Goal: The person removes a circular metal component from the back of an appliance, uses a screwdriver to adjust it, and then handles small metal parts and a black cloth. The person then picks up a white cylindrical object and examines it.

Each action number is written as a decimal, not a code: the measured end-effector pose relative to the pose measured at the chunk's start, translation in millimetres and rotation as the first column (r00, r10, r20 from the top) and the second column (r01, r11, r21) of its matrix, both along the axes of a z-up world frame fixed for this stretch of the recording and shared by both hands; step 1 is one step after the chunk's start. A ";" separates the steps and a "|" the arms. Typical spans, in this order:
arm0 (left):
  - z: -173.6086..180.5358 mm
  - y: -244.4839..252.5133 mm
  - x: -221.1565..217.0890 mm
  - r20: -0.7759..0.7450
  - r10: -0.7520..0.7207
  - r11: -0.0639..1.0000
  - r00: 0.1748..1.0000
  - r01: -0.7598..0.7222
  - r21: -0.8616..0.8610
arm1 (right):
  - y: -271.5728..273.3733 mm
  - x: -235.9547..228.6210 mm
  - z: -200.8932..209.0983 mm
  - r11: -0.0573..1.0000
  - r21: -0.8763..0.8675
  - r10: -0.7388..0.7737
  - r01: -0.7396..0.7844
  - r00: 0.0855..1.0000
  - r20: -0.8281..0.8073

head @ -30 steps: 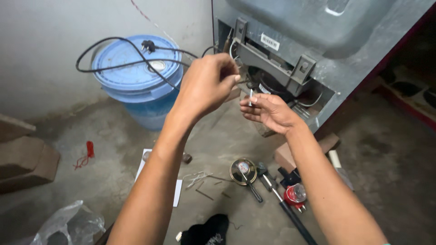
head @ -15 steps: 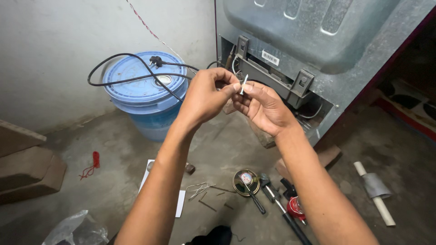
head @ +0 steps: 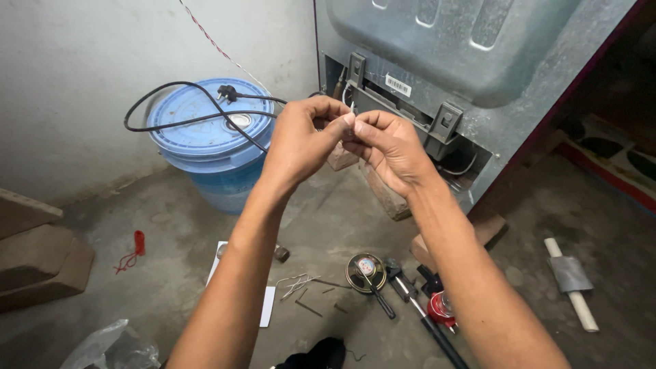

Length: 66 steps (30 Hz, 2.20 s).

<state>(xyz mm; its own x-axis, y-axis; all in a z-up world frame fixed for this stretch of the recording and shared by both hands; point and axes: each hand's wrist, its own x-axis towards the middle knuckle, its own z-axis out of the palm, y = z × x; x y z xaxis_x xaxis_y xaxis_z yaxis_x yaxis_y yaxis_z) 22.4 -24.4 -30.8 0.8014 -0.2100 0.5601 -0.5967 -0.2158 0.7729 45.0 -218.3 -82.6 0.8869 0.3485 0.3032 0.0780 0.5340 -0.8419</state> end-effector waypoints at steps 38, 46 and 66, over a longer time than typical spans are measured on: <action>26.8 1.9 -22.9 0.058 0.103 0.992 0.993 -0.098 -0.079 | 10.1 -11.2 28.0 0.979 0.202 0.027 -0.030 1.000 0.014; 31.1 12.0 -23.7 0.199 -0.092 0.996 0.976 0.086 0.035 | 4.8 -11.4 30.7 0.991 0.134 0.022 -0.026 0.999 0.033; 36.0 11.9 -27.0 0.203 -0.052 0.998 0.978 0.055 -0.010 | 6.0 -19.6 38.6 0.975 0.198 0.102 -0.098 0.995 -0.005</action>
<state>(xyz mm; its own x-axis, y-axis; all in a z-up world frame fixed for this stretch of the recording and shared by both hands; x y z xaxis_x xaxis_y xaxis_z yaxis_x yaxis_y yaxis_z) -4.6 -12.6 5.2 0.6587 -0.2398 0.7132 -0.7517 -0.1687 0.6375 25.4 -212.3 -44.0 0.8557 0.3702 0.3615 0.0037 0.6942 -0.7197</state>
